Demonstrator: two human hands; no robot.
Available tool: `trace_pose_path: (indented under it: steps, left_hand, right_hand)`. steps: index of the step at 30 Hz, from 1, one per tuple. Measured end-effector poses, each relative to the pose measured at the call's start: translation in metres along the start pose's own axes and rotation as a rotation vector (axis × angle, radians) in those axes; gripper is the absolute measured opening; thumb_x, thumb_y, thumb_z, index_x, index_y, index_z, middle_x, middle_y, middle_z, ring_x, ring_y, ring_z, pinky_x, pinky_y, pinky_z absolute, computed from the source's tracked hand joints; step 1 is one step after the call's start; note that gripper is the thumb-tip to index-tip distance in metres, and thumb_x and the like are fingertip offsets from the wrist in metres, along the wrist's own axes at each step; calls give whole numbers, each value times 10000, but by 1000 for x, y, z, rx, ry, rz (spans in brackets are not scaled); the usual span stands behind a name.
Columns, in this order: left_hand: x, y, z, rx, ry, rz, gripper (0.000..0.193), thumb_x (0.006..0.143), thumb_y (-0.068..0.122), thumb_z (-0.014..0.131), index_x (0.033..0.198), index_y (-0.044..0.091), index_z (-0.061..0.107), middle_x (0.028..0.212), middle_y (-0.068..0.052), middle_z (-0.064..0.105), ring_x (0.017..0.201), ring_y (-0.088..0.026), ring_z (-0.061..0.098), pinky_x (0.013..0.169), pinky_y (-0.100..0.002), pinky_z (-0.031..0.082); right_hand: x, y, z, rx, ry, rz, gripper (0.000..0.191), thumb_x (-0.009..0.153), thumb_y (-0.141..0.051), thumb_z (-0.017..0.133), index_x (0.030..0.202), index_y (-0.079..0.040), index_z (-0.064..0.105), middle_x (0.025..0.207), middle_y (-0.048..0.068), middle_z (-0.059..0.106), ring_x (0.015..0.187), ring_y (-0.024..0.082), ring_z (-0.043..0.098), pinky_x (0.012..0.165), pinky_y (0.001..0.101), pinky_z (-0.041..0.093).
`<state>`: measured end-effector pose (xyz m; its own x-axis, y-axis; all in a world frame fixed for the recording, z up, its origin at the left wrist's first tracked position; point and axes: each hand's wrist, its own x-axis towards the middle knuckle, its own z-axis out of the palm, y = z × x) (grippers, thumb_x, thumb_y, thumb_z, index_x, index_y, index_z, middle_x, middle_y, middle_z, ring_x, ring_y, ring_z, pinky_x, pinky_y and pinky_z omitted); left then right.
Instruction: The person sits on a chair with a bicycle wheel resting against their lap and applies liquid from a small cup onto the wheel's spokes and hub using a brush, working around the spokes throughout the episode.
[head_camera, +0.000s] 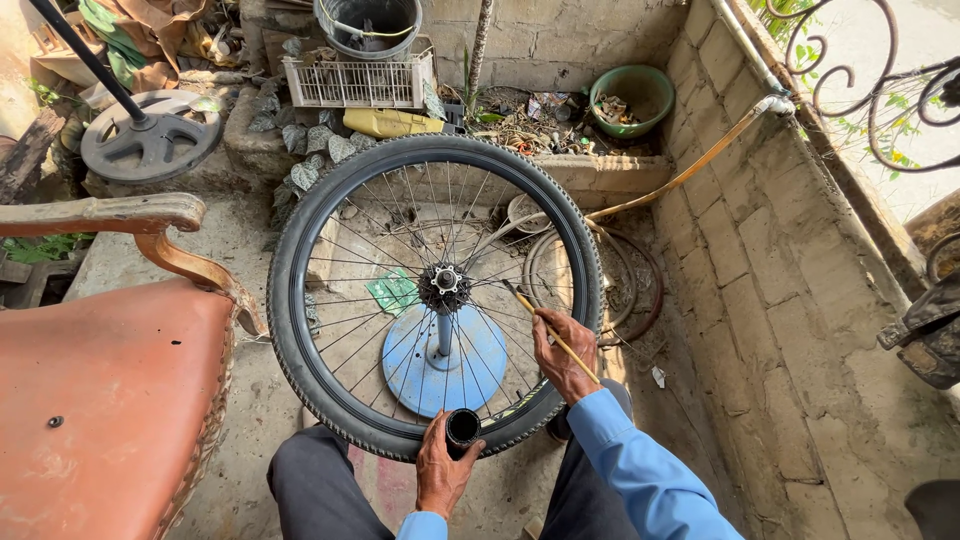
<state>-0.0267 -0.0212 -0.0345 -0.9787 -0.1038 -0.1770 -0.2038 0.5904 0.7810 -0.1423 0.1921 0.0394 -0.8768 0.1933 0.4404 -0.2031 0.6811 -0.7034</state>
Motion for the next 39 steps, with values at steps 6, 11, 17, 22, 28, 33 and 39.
trace_pose_path:
  steps: [6,11,17,22,28,33,39]
  left_hand:
    - [0,-1,0,-6,11,16,838,768,422,870,1433,86,485,1506,-136,501,1381,-318,508,1179,-397,433]
    - [1,2,0,4,-9,-25,859,766,424,870,1444,84,466,1507,-135,492,1374,-317,512,1170,-398,441]
    - [1,3,-1,14,6,-18,862,756,445,872,1431,83,477,1501,-135,497,1371,-317,518,1175,-398,440]
    - [2,3,-1,39,12,-4,875,758,454,877,1435,77,472,1492,-143,501,1369,-325,514,1165,-405,438]
    - [0,6,-2,0,17,-18,864,752,410,879,1435,67,474,1475,-151,520,1353,-325,536,1149,-399,461]
    - [2,14,-4,-28,1,-56,827,755,377,882,1419,70,495,1449,-152,549,1335,-319,564,1158,-387,470]
    - [6,20,3,-64,-30,-59,787,768,371,858,1411,78,513,1417,-151,590,1321,-320,594,1154,-391,487]
  right_hand:
    - [-10,4,4,18,23,6,193,924,-160,718,1043,-26,789,829,142,788,688,198,773,610,316,634]
    - [-9,4,10,71,23,7,214,919,-164,714,1058,-18,785,849,145,794,700,200,779,607,319,640]
    - [-28,4,5,185,3,156,237,943,-181,688,1080,-8,773,835,148,801,729,195,800,628,299,659]
    - [-73,4,-1,353,-24,193,268,960,-177,669,1142,9,734,911,149,804,768,193,814,647,293,677]
    - [-121,-6,-18,489,-80,271,263,949,-141,683,1132,34,751,928,169,814,788,205,817,661,300,697]
    - [-138,-11,-41,562,-14,299,251,939,-101,690,1123,56,752,931,170,813,793,197,806,681,297,681]
    - [-141,-9,-60,578,17,316,251,930,-89,691,1132,45,752,937,154,810,786,182,794,667,290,665]
